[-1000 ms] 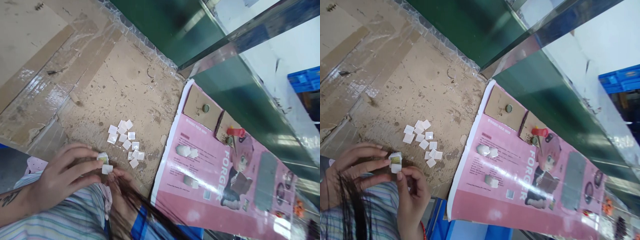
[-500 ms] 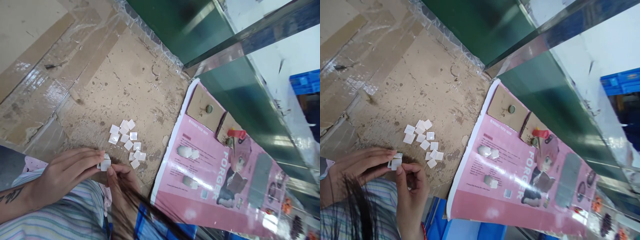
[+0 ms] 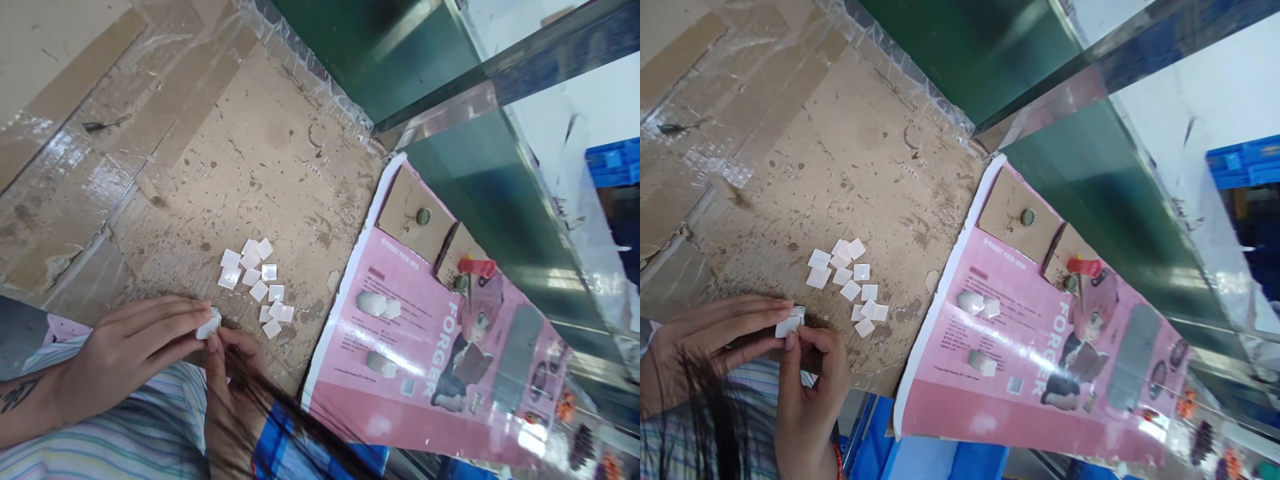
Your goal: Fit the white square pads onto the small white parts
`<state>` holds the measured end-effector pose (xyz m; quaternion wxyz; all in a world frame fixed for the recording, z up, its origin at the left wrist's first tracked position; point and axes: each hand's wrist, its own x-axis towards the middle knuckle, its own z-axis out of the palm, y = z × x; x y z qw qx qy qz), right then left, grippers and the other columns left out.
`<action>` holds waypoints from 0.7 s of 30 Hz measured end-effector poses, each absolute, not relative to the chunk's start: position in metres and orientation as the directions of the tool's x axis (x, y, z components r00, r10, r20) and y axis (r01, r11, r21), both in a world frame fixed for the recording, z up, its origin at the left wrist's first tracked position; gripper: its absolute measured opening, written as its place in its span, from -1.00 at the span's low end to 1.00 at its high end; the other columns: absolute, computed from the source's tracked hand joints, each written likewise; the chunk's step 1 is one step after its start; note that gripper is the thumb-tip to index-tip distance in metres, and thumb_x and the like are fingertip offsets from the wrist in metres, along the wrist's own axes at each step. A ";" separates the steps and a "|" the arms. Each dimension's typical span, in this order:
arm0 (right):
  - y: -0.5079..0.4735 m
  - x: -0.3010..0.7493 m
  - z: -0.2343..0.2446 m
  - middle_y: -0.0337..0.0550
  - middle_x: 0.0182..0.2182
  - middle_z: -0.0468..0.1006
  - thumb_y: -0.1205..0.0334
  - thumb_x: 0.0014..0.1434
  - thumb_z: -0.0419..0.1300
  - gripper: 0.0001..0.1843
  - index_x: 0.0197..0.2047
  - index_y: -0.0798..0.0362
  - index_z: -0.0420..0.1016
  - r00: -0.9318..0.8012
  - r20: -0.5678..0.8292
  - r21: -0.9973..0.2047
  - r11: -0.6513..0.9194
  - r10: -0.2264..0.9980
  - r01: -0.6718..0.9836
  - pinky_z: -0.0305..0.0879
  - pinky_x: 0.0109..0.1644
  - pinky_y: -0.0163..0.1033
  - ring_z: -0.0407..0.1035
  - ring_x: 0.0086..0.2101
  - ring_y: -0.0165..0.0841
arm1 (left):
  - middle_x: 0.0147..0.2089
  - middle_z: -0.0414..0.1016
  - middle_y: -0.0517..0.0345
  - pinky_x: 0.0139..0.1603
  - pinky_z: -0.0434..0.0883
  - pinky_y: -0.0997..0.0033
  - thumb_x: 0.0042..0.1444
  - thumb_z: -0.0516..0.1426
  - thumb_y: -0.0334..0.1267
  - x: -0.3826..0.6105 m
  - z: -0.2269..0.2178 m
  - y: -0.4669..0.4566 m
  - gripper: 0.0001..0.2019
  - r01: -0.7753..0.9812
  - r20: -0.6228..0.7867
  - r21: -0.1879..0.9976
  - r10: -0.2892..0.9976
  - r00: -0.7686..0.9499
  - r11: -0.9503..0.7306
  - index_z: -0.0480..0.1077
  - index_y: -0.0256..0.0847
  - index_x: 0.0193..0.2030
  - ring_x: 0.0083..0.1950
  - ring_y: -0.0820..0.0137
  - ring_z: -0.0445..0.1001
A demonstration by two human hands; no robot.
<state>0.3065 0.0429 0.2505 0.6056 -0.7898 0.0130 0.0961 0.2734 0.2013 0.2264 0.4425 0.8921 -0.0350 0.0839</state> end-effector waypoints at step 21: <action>0.041 0.314 0.244 -0.28 -0.27 0.65 0.34 0.45 0.23 -0.86 -0.06 -0.04 0.62 0.966 0.197 -0.794 -0.550 0.169 0.258 0.57 -0.17 -0.46 0.58 -0.27 -0.51 | 0.37 0.51 0.42 0.28 0.60 0.57 0.53 -0.10 -0.45 0.264 0.223 0.208 -0.36 -0.022 0.011 0.904 -0.028 1.000 -0.427 0.05 0.33 0.57 0.25 0.47 0.62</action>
